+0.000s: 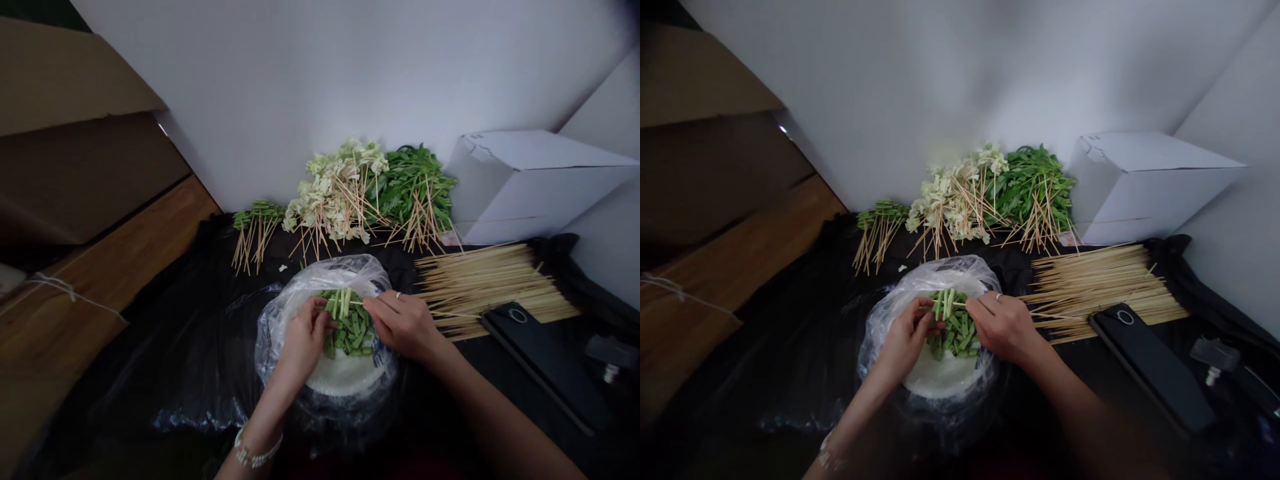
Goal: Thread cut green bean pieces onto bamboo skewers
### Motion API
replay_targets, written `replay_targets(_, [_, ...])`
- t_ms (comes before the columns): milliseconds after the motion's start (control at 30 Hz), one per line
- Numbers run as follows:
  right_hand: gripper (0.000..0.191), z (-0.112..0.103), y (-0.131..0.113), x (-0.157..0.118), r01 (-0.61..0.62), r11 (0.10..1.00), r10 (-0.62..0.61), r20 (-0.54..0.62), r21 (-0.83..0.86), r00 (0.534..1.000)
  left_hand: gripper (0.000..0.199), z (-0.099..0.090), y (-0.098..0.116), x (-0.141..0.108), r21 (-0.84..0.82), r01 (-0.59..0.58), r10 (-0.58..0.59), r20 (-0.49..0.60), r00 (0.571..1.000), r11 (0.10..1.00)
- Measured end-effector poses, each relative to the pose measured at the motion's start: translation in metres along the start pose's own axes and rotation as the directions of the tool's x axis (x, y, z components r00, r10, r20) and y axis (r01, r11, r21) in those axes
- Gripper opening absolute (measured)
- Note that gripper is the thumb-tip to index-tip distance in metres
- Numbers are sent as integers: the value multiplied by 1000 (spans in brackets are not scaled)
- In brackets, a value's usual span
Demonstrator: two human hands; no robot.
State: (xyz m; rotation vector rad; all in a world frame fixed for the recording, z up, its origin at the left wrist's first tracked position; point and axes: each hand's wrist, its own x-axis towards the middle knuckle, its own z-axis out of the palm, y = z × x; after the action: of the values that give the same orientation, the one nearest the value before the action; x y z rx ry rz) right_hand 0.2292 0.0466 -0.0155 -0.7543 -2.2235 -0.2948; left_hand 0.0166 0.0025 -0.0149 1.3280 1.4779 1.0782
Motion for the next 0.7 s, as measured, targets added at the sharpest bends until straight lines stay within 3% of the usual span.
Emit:
replay_targets(267, [17, 0, -1, 0, 13, 1000, -13, 19, 8, 1000, 39, 3, -3, 4, -346, 41, -62, -51, 997, 937])
replay_targets(500, [19, 2, -4, 0, 31, 999, -31, 74, 8, 997, 25, 1, 5, 2, -299, -24, 19, -20, 1000, 954])
replay_targets(700, [19, 2, -4, 1, 39, 999, -37, 104, -21, 994, 21, 0, 11, 0, -255, -32, 19, -52, 998, 966])
